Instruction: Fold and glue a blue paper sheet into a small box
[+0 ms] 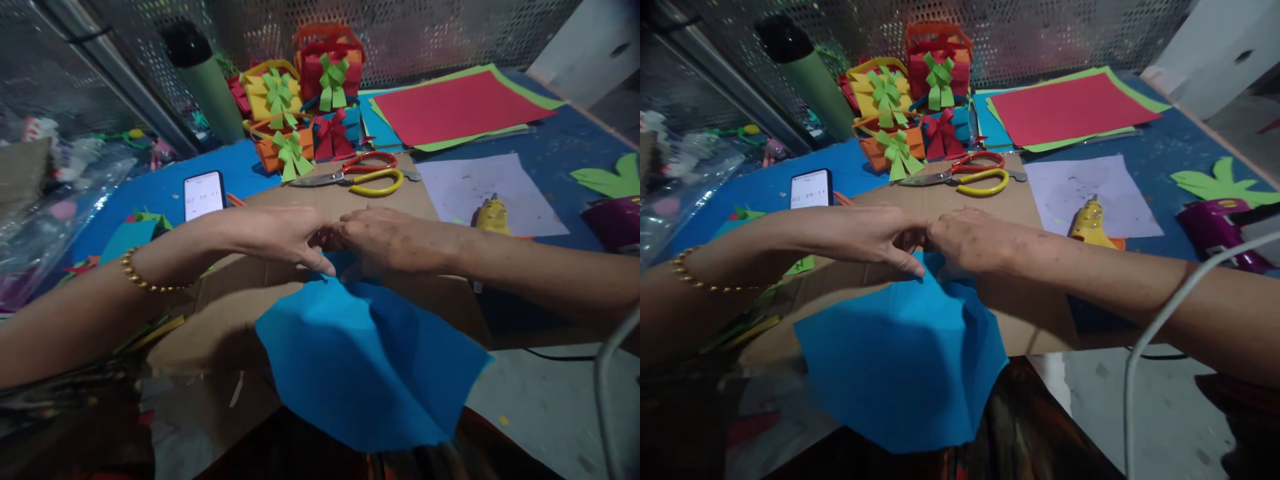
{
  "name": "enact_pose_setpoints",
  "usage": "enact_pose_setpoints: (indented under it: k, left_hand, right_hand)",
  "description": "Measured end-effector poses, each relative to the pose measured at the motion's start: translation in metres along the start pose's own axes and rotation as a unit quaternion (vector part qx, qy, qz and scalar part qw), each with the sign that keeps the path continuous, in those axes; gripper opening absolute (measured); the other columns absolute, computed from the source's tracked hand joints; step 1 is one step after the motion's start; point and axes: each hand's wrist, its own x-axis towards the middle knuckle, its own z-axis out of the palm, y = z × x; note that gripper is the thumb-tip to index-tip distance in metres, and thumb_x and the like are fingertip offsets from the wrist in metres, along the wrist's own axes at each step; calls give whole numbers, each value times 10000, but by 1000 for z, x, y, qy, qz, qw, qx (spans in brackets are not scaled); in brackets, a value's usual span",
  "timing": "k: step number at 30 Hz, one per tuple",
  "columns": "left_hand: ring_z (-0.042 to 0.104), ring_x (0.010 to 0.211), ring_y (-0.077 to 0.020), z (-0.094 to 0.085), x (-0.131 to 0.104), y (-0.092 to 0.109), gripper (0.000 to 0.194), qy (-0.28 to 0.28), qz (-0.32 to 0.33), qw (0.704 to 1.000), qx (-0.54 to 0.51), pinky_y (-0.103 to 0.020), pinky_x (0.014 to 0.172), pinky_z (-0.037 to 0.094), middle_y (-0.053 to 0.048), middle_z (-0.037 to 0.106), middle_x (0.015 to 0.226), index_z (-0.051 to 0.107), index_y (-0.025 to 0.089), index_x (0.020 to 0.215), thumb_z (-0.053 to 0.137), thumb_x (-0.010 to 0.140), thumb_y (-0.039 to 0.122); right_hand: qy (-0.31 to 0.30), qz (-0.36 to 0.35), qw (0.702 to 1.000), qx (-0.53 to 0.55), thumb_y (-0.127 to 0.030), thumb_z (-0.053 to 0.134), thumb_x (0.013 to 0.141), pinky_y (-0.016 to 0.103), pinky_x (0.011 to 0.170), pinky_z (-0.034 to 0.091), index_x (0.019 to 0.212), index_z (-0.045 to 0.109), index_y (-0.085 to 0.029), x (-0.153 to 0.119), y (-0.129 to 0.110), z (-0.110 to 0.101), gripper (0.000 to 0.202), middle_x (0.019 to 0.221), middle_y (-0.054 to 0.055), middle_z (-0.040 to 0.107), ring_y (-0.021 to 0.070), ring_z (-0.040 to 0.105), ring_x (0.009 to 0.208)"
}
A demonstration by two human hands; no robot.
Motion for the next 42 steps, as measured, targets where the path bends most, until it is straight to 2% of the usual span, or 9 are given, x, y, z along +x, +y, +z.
enact_pose_setpoints:
  k: [5, 10, 16, 21, 25, 28, 31, 37, 42]
  left_hand:
    - [625, 764, -207, 8, 1, 10, 565, -32, -35, 997, -62, -274, 624, 426, -81, 725, 944, 682, 177, 1063, 750, 742, 637]
    - [626, 768, -224, 6, 11, 11, 430, -72, -77, 994, -40, -302, 664, 428, -72, 710, 872, 722, 163, 1044, 735, 727, 454]
    - [597, 695, -208, 5, 14, 22, 382, -85, -102, 991, -20, -300, 604, 384, -63, 676, 791, 735, 142, 987, 737, 734, 429]
    - [568, 685, -197, 13, 16, 27, 384, -61, -131, 989, -17, -295, 589, 349, -53, 637, 763, 724, 129, 948, 780, 700, 416]
    - [555, 688, -185, 19, 19, 21, 367, -49, -120, 990, -55, -292, 607, 338, -36, 623, 752, 716, 137, 919, 787, 678, 404]
    - [533, 681, -180, 21, 21, 18, 353, -46, -119, 990, -62, -291, 612, 330, -10, 577, 698, 698, 156, 875, 804, 649, 406]
    - [518, 681, -182, 22, 19, 18, 338, -43, -114, 991, -61, -298, 611, 319, -6, 566, 704, 689, 161, 890, 792, 654, 379]
    - [490, 621, -158, 21, 11, 26, 234, -34, -91, 992, -77, -306, 563, 272, 13, 526, 685, 587, 196, 775, 756, 699, 340]
    - [404, 561, -118, 17, 8, 30, 288, -35, -101, 983, -152, -300, 539, 239, 51, 425, 590, 431, 217, 658, 716, 699, 221]
  right_hand:
    - [22, -13, 999, 38, -326, 718, 842, 286, 640, 368, 1069, 704, -164, 0, 4, 9, 280, 1031, 91, 747, 207, 664, 861]
    - [6, 17, 998, 61, -293, 710, 793, 274, 592, 340, 1172, 687, -149, 1, 5, 13, 406, 1005, 102, 754, 211, 671, 811]
    - [1, 21, 998, 60, -278, 709, 778, 280, 582, 329, 1104, 729, -143, 2, 5, 13, 354, 982, 117, 768, 231, 687, 806]
    - [0, 6, 998, 56, -225, 699, 787, 280, 577, 319, 1098, 751, -167, 1, 4, 12, 321, 954, 98, 779, 222, 697, 802]
    - [18, -8, 997, 68, -367, 718, 855, 284, 611, 363, 1232, 723, -189, -2, 3, 11, 417, 1057, 112, 780, 246, 715, 895]
    - [9, 7, 997, 76, -452, 823, 759, 289, 628, 398, 1307, 685, -205, -6, 3, 11, 617, 1097, 105, 773, 270, 719, 933]
    - [0, 36, 997, 72, -369, 849, 708, 288, 606, 392, 1257, 697, -197, -9, 4, 12, 594, 1025, 90, 771, 261, 716, 876]
    - [3, 65, 993, 101, -166, 703, 714, 286, 580, 402, 1109, 731, -202, -14, 6, 11, 397, 950, 78, 766, 223, 690, 789]
    - [12, 39, 988, 147, -114, 646, 726, 297, 669, 447, 1117, 750, -211, -20, 8, 15, 416, 1051, 79, 791, 241, 715, 899]
